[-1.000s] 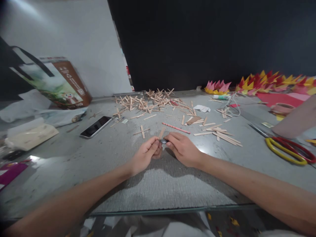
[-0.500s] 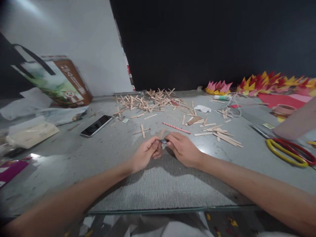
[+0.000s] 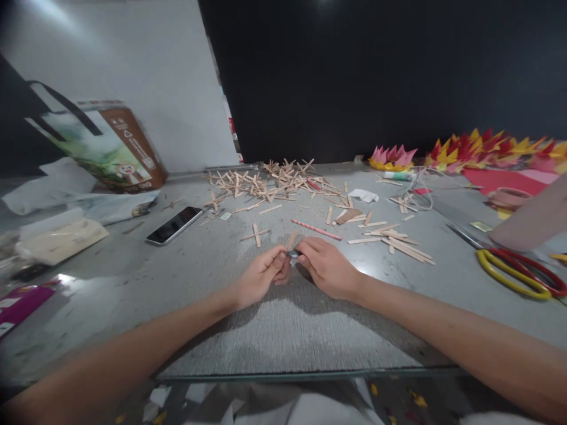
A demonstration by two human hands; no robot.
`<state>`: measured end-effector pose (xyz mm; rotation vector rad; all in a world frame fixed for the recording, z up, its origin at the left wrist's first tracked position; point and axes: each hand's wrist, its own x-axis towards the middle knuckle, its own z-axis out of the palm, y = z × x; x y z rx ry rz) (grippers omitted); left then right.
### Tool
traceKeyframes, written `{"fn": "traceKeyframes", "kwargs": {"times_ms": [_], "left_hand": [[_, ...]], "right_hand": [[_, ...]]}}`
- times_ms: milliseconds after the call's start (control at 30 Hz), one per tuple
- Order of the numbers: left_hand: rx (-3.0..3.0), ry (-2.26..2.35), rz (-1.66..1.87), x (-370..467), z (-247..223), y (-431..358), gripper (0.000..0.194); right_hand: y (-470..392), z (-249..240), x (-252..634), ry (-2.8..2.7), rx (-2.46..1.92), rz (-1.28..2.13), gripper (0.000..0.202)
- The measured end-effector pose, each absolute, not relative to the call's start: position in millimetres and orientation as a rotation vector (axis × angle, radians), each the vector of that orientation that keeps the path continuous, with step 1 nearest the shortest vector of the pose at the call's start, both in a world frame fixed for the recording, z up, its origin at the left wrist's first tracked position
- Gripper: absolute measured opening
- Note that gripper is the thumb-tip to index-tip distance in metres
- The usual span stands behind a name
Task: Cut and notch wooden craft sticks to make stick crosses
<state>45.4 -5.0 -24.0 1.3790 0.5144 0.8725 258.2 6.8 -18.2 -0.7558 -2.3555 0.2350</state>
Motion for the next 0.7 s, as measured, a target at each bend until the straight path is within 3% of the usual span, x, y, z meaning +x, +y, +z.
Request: {"fn": "traceKeyframes", "kwargs": {"times_ms": [700], "left_hand": [[1.414, 0.522, 0.865, 45.4, -28.8, -2.5, 0.051]], "right_hand": [[7.4, -18.4, 258.1, -2.343, -0.753, 0.283, 0.041]]}}
